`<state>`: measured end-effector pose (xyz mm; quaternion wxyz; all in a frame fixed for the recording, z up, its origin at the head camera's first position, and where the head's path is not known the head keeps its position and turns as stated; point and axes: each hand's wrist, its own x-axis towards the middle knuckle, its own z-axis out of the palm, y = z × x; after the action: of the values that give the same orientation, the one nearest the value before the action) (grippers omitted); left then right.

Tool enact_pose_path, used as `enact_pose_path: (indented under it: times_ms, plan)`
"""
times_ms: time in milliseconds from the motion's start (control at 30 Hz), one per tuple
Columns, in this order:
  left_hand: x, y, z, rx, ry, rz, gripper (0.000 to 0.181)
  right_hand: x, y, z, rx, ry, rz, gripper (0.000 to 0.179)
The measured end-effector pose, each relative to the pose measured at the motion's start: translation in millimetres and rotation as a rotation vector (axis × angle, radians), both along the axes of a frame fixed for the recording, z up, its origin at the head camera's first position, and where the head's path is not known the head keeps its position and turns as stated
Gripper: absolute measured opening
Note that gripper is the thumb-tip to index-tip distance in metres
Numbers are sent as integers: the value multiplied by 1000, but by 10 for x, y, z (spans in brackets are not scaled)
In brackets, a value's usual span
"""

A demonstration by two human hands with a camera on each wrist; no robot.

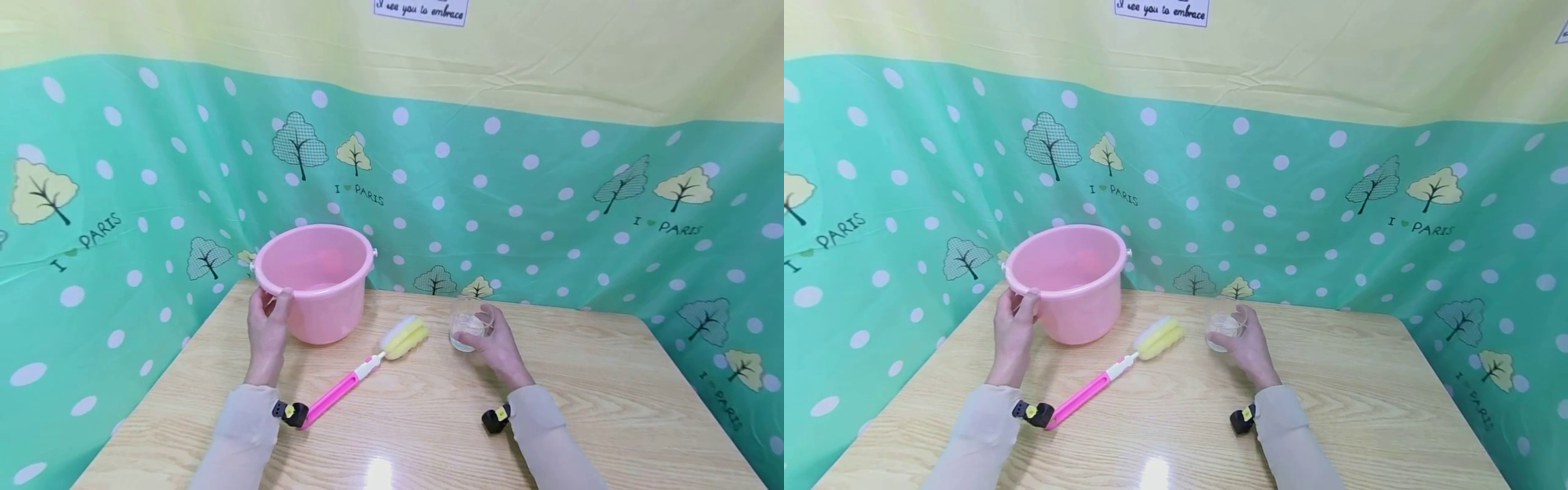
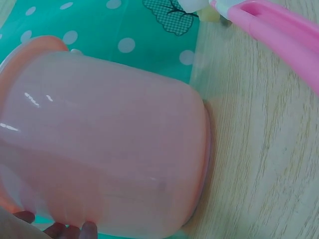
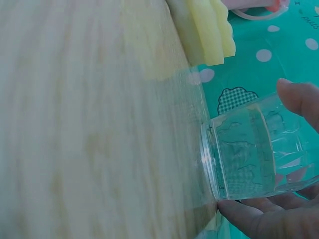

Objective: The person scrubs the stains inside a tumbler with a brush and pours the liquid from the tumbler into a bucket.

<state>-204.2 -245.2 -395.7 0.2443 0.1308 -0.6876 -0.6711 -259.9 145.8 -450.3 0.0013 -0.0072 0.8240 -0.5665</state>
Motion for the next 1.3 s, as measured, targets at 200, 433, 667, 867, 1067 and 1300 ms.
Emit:
enact_pose_path:
  times_ms: [200,433,667,867,1067,1300]
  plan:
    - [-2,7,2,3,-11,2,73,-4,3,-2,-3,-5,-5,100]
    - [12,15,22,-6,-14,-9,73,2,2,-9,-7,-10,-9,101]
    - [15,9,16,-5,-18,-11,74,-9,1,-27,-4,-8,-17,101]
    - [11,8,21,-8,-14,-15,73,-15,2,-28,-11,-8,-25,101]
    - [18,16,29,-15,-30,-7,74,-13,-3,-25,-27,-3,-29,100]
    - [17,10,20,-3,-39,-4,75,-7,-13,-8,-15,-2,-45,100]
